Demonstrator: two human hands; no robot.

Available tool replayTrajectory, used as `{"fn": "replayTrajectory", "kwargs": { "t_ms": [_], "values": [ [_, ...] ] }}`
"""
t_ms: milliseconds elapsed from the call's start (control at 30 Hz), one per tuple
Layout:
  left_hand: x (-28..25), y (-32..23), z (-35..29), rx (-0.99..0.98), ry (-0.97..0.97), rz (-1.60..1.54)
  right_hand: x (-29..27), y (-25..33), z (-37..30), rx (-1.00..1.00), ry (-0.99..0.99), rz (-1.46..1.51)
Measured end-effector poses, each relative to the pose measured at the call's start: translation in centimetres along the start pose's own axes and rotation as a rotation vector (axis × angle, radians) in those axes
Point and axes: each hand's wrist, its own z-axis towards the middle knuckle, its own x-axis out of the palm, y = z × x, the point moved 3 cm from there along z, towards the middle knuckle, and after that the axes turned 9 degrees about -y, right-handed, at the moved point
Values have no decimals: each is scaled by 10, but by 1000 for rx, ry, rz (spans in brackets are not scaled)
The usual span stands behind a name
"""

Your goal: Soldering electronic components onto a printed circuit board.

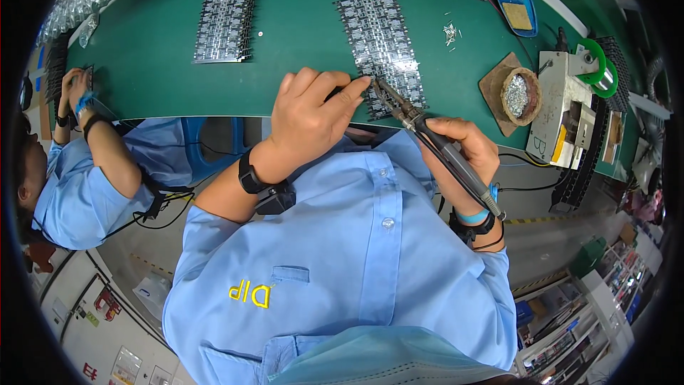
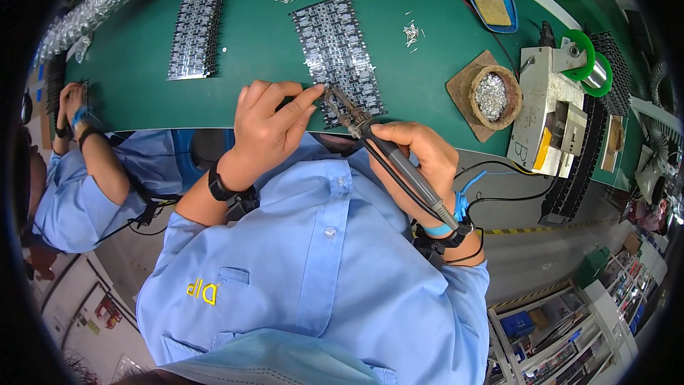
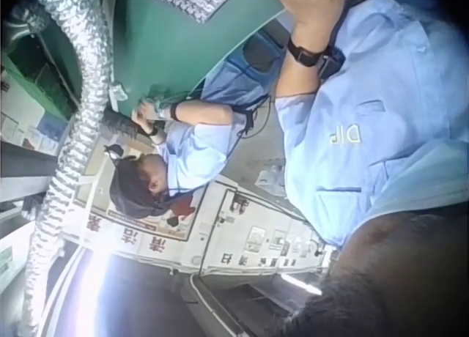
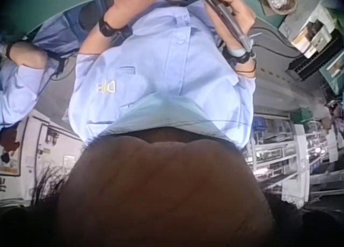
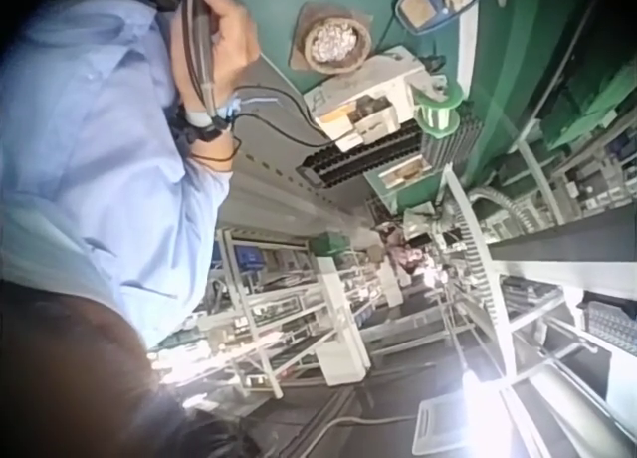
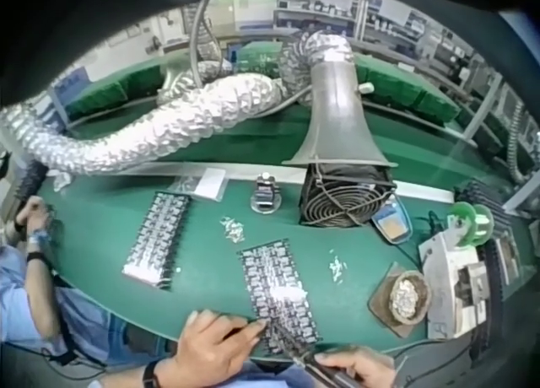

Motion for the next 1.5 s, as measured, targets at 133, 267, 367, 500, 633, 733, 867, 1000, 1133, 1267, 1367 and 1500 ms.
{"fn": "replayTrajectory", "kwargs": {
  "t_ms": [133,267,367,500,633,733,867,1000,1133,1267,1367,1500],
  "values": [
    [1,1,-1,2,-13,-3,1,1,4,-64,8,-2],
    [1,1,0,4,-23,-7,0,3,5,-69,21,-7],
    [0,1,0,7,-28,-10,0,4,4,-53,27,-17],
    [1,0,-1,5,-18,-4,-1,4,4,-54,30,-36],
    [1,1,0,3,-29,-10,-6,6,2,-57,21,-16],
    [1,1,1,4,-26,-13,-18,6,-7,-4,-11,26],
    [0,1,-1,-5,-31,-17,-43,-1,-20,-29,-232,-91],
    [0,1,0,0,-35,-19,-71,-14,-39,-236,-604,-284],
    [0,1,1,0,-49,-11,-85,-22,-47,-155,-471,-656],
    [0,2,-1,-7,-41,-20,-82,-16,-53,-215,-625,-406],
    [0,-1,-1,-19,-4,-25,-54,1,-33,-128,-275,-112],
    [-2,0,-1,-35,10,-29,-18,7,-10,-186,5,-25]
  ]
}}
